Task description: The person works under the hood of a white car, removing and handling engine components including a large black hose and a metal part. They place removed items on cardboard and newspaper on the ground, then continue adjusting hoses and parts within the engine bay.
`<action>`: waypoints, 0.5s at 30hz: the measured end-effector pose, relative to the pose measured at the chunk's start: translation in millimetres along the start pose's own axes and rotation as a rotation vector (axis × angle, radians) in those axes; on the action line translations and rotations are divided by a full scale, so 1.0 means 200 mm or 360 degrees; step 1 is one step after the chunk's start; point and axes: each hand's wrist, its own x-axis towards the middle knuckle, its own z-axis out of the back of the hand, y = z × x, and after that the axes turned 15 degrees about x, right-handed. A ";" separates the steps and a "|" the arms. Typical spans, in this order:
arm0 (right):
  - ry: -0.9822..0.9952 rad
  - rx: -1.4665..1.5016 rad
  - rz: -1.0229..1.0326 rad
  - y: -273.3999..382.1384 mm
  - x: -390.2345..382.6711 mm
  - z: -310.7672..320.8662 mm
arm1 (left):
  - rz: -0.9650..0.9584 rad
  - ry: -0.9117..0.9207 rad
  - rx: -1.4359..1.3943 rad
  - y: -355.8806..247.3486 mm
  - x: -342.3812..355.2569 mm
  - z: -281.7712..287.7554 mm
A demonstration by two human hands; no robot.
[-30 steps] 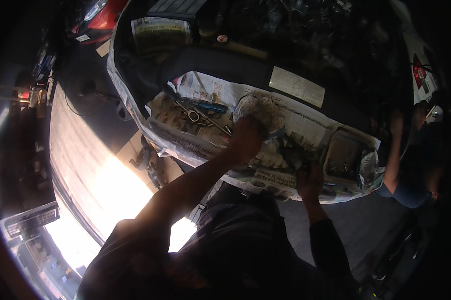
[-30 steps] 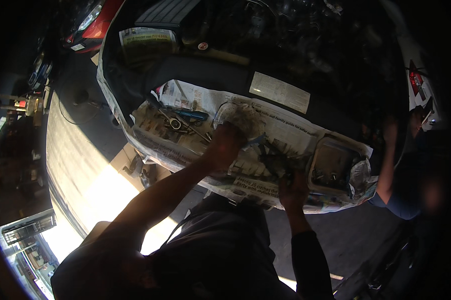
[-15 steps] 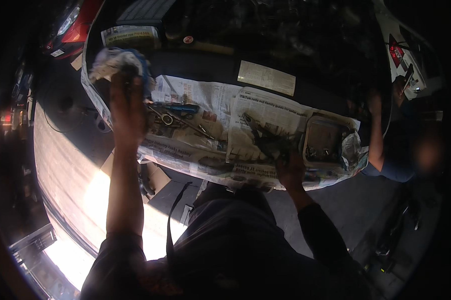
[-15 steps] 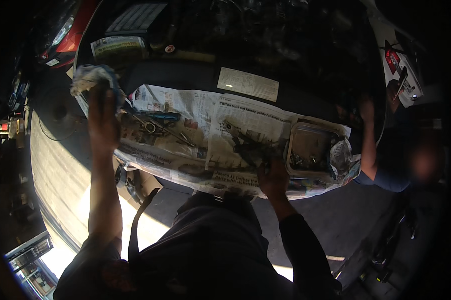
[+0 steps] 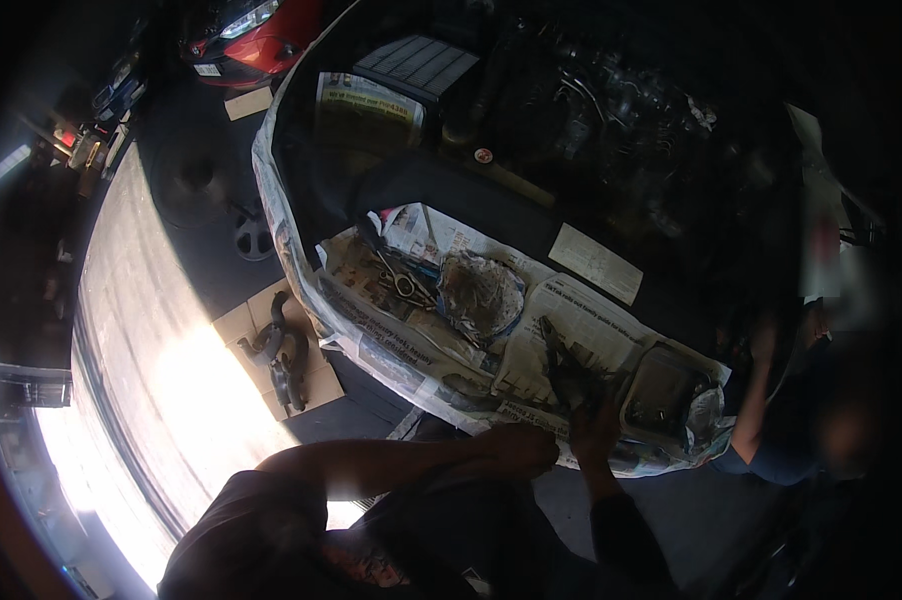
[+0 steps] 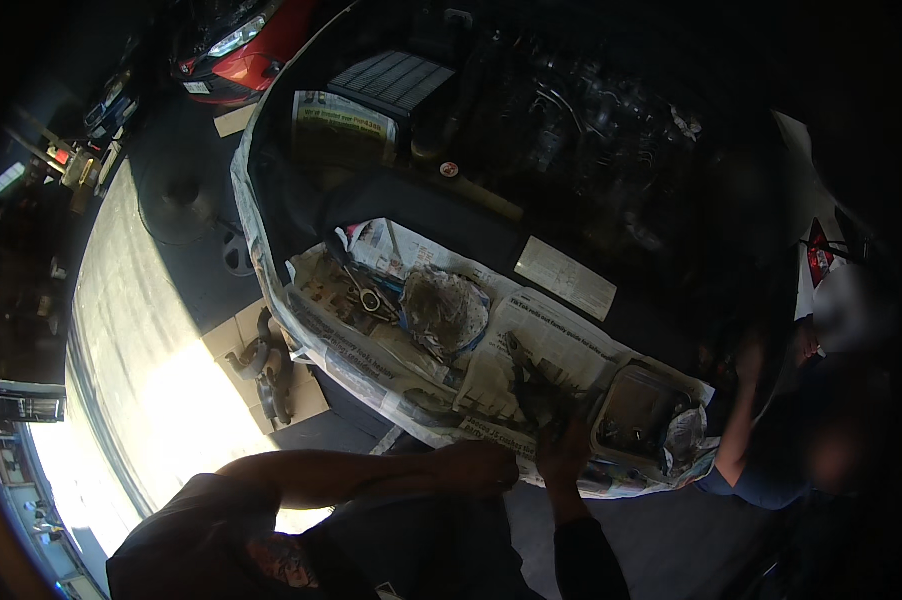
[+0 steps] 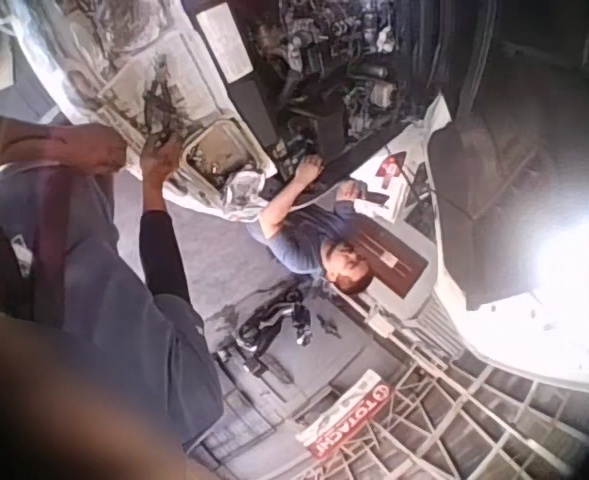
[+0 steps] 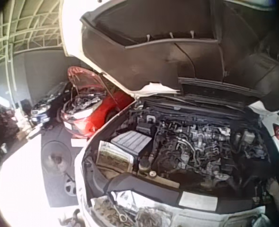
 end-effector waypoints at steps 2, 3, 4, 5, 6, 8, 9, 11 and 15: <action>0.0088 -0.0015 -0.0129 0.01 0.01 0.01 | 0.0020 -0.0071 0.0134 0.04 -0.04 0.03; 0.0051 -0.0027 0.0020 0.02 0.01 0.02 | 0.0025 -0.0071 0.0187 0.06 -0.07 0.03; 0.0039 -0.0050 0.0050 0.01 0.01 0.01 | -0.0118 -0.0275 0.0600 0.10 -0.13 0.04; 0.0027 -0.0075 0.0068 0.01 0.01 0.01 | 0.0033 -0.0578 0.0275 0.13 -0.18 0.06; 0.0002 -0.0107 0.0051 0.00 0.00 0.00 | 0.0180 -0.0719 -0.0036 0.19 -0.20 0.08; -0.0064 -0.0156 0.0010 -0.03 -0.03 0.00 | 0.0284 -0.0833 0.0157 0.27 -0.23 0.12; 0.0000 -0.0274 -0.0131 -0.06 -0.05 -0.01 | 0.0287 -0.0899 0.0140 0.30 -0.25 0.14; -0.0060 -0.0245 -0.0012 -0.09 -0.09 -0.01 | 0.0244 -0.0999 0.0133 0.32 -0.28 0.19; 0.0033 -0.0149 -0.0084 -0.10 -0.10 0.01 | 0.0715 -0.0984 0.0102 0.26 -0.32 0.23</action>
